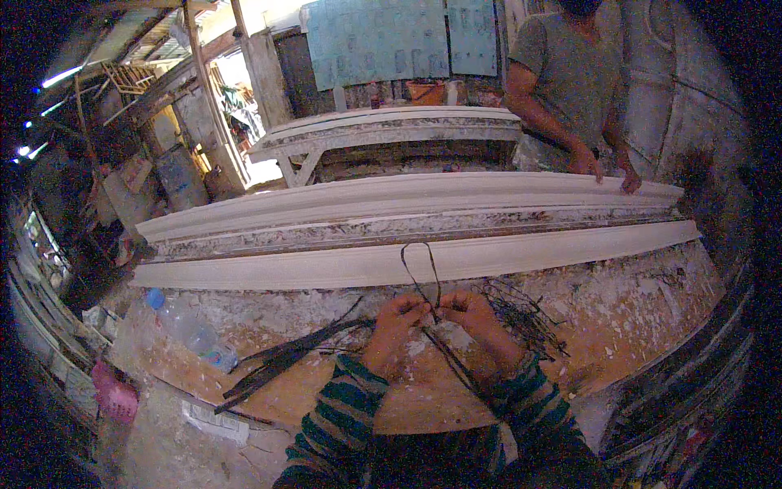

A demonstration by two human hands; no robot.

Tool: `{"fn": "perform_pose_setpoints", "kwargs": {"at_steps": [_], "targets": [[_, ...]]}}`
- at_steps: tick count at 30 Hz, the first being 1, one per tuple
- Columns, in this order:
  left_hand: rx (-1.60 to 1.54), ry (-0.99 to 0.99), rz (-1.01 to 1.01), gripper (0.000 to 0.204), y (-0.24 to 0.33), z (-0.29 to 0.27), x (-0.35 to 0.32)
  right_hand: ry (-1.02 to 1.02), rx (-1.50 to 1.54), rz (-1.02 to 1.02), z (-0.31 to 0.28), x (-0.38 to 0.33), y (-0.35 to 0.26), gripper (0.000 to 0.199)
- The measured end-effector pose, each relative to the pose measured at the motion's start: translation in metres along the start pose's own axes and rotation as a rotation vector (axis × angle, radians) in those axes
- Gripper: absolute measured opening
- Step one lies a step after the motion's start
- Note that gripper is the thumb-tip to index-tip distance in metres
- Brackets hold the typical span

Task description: The person repeatedly picks up and tears thin black strips by hand, accumulating a small pile on the workbench. A coworker in the background scrapes and wipes long white wooden moldings with a tool and cloth.

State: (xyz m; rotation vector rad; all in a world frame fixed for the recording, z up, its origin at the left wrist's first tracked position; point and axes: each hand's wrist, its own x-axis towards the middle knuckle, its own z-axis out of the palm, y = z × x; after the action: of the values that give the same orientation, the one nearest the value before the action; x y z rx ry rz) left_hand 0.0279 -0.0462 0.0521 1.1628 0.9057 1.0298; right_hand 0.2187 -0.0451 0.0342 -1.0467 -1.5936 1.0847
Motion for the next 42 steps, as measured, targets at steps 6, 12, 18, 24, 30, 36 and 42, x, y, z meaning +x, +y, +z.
{"fn": "perform_pose_setpoints", "kwargs": {"at_steps": [6, 12, 18, 24, 30, 36, 42], "targets": [[-0.084, -0.042, 0.103, 0.009, -0.017, -0.003, 0.009, 0.009, 0.063, 0.014, 0.004, -0.003, -0.003, 0.013], [-0.174, -0.065, 0.059, 0.014, -0.025, -0.004, 0.012, -0.009, -0.109, 0.013, 0.003, -0.003, -0.005, 0.010], [-0.096, -0.051, 0.045, 0.016, -0.015, -0.003, 0.005, 0.027, -0.185, -0.042, 0.004, -0.004, -0.010, 0.010], [0.032, -0.024, 0.041, 0.022, 0.003, 0.005, -0.007, 0.078, -0.296, -0.059, 0.004, -0.004, -0.013, 0.019], [0.095, -0.051, 0.007, 0.018, 0.005, 0.004, -0.006, 0.085, -0.249, -0.053, 0.007, -0.004, -0.014, 0.021], [-0.149, -0.050, 0.044, 0.011, -0.008, 0.006, 0.000, 0.071, -0.252, -0.059, 0.008, -0.006, -0.018, 0.014], [-0.238, -0.065, -0.016, 0.012, -0.010, 0.003, 0.004, 0.035, -0.157, -0.098, 0.011, -0.008, -0.032, 0.009]]}}
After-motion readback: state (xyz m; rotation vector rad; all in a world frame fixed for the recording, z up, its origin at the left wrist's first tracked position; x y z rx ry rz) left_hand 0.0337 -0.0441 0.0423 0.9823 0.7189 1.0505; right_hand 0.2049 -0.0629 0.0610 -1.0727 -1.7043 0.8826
